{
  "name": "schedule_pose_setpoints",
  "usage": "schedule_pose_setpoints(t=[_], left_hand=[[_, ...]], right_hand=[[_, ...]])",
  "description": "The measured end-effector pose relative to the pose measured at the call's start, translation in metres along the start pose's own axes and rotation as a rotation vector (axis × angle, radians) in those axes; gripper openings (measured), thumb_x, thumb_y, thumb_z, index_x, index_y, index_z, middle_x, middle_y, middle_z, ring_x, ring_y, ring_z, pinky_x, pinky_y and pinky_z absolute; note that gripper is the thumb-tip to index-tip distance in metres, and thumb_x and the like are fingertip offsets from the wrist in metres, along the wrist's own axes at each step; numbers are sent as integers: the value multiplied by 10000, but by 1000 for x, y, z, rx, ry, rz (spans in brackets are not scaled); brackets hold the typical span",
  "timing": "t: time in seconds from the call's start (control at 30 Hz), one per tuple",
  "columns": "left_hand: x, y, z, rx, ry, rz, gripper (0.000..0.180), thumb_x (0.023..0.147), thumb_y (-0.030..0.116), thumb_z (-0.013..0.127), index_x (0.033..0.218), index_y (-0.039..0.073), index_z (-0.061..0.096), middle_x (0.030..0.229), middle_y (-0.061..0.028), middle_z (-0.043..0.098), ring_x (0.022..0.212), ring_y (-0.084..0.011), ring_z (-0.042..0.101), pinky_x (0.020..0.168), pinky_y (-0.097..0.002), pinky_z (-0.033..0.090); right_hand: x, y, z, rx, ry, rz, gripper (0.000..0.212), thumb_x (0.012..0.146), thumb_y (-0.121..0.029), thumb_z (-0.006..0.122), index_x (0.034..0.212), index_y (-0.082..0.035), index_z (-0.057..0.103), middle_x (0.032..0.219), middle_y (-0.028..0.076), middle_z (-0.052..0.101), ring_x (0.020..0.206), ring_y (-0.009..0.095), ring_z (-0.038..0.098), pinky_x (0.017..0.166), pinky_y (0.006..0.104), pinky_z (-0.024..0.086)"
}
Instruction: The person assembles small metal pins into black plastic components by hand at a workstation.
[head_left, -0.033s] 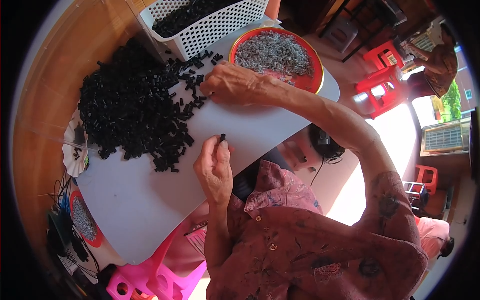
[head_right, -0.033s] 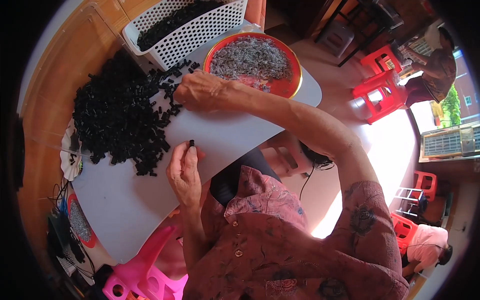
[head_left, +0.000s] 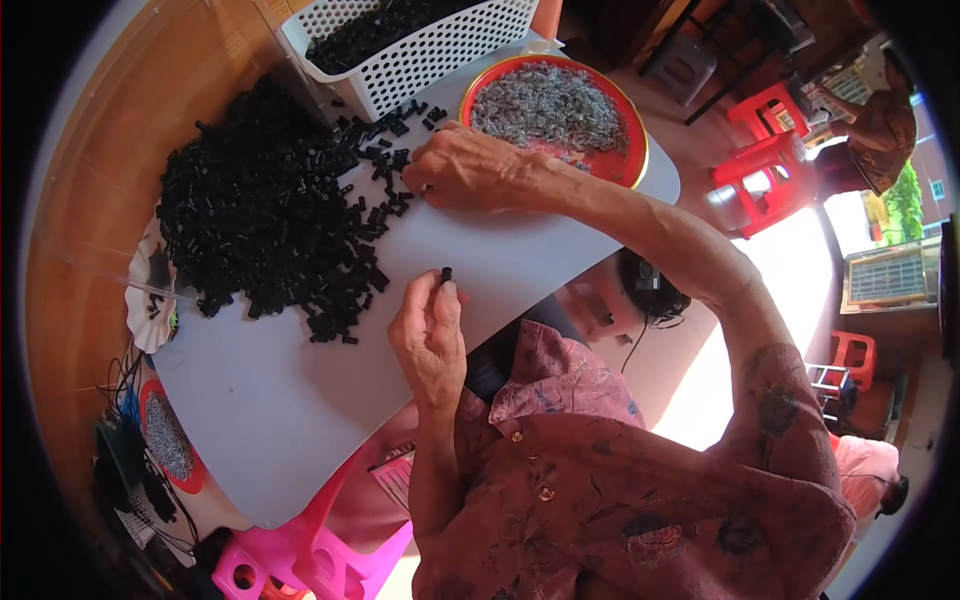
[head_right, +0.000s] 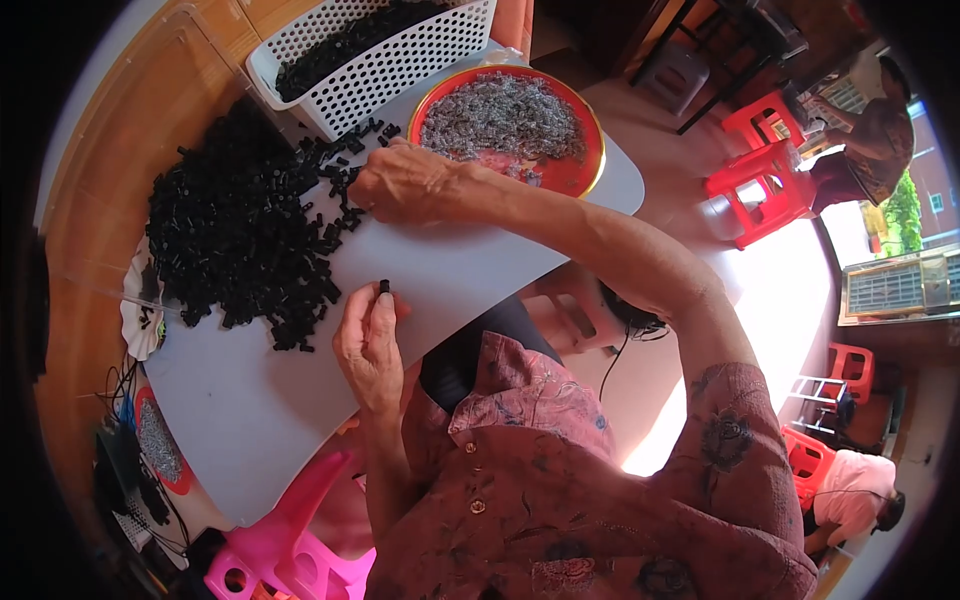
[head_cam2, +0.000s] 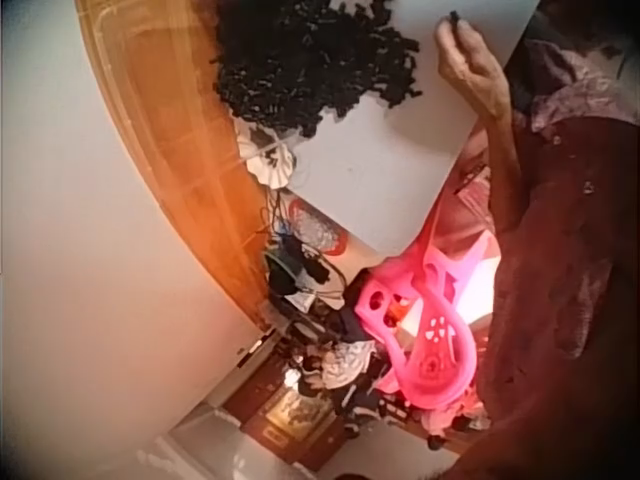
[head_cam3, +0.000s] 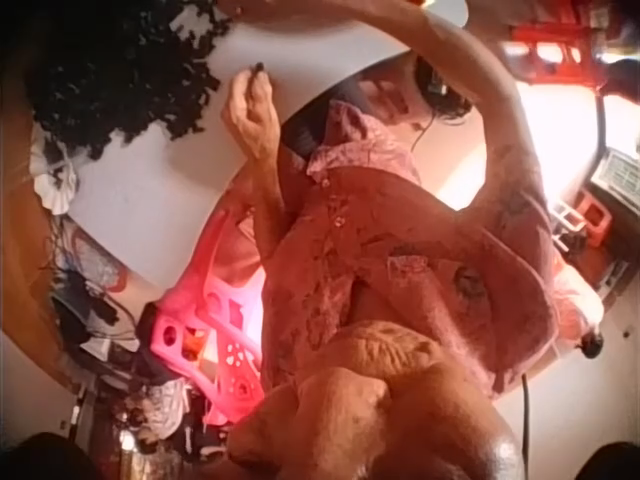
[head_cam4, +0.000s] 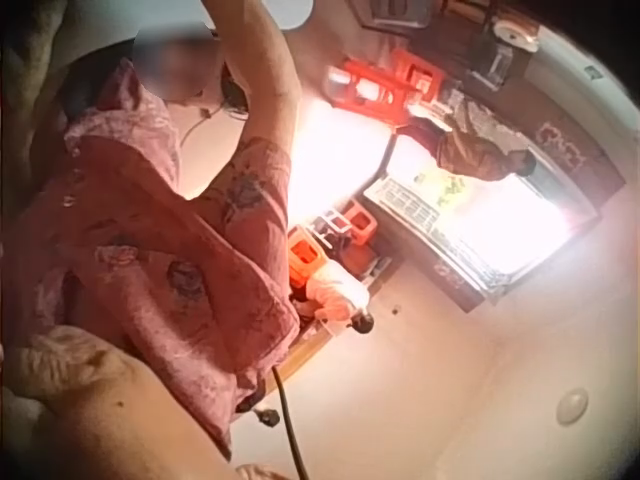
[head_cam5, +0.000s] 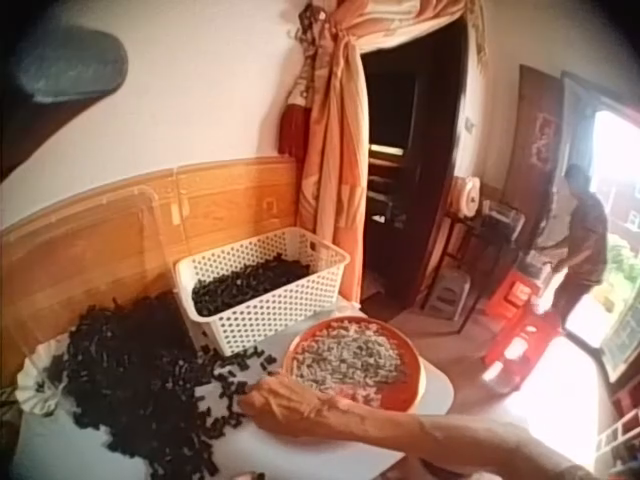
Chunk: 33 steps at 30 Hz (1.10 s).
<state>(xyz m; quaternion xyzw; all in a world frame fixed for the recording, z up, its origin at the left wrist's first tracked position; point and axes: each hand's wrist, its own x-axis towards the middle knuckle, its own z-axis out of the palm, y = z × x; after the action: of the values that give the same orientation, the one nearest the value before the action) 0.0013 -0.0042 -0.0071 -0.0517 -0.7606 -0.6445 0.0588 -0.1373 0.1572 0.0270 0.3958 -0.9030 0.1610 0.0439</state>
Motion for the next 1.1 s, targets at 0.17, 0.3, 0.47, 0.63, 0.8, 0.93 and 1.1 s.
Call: schedule_pose_setpoints(t=[0.17, 0.3, 0.47, 0.63, 0.8, 0.93, 1.1], left_hand=[[0, 2, 1, 7, -1, 8, 158, 908, 111, 549, 975, -28, 587, 704, -63, 591, 634, -117, 537, 576, -248, 432], [0, 0, 0, 25, -16, 14, 163, 910, 113, 548, 982, -27, 588, 714, -60, 590, 642, -119, 540, 582, -246, 435], [0, 7, -2, 15, -20, -8, 177, 917, 117, 542, 995, -36, 583, 767, -51, 595, 681, -109, 537, 630, -248, 446], [1, 10, 2, 19, -19, -56, 196, 925, 138, 531, 1007, -33, 581, 776, -48, 596, 705, -107, 537, 657, -245, 439], [-1, 11, -3, 43, -13, -89, 214, 926, 164, 526, 1009, -24, 586, 762, -56, 600, 709, -114, 541, 663, -253, 438], [-1, 10, -2, 46, 7, -83, 222, 920, 172, 524, 1005, -23, 589, 749, -64, 609, 715, -125, 549, 677, -265, 443], [0, 9, -2, 34, 16, -71, 229, 915, 173, 521, 996, -29, 593, 749, -66, 614, 724, -135, 557, 697, -275, 452]], right_hand=[[-10, -2, 0, 56, 63, -31, 114, 695, -50, 571, 799, -22, 608, 733, 105, 602, 748, 299, 611, 654, 408, 474], [-16, -6, 5, 112, 228, -64, 202, 692, -42, 598, 889, -44, 643, 780, 103, 600, 738, 296, 612, 644, 380, 481], [-33, -32, 8, 347, 252, 27, 184, 696, -28, 598, 872, -44, 648, 776, 98, 587, 676, 268, 608, 597, 346, 491], [-56, -44, 27, 448, 198, 115, 155, 719, -45, 622, 874, -46, 626, 797, 100, 555, 700, 267, 596, 616, 364, 480], [-58, -45, 32, 359, 231, -24, 164, 743, -59, 636, 900, -33, 594, 861, 108, 546, 758, 287, 584, 655, 378, 478], [-59, -45, 36, 380, 264, -21, 138, 754, -52, 625, 885, -26, 589, 864, 107, 540, 758, 289, 582, 664, 380, 478], [-60, -45, 37, 366, 305, -6, 132, 764, -53, 617, 884, -10, 582, 889, 107, 551, 787, 296, 583, 688, 381, 478]])
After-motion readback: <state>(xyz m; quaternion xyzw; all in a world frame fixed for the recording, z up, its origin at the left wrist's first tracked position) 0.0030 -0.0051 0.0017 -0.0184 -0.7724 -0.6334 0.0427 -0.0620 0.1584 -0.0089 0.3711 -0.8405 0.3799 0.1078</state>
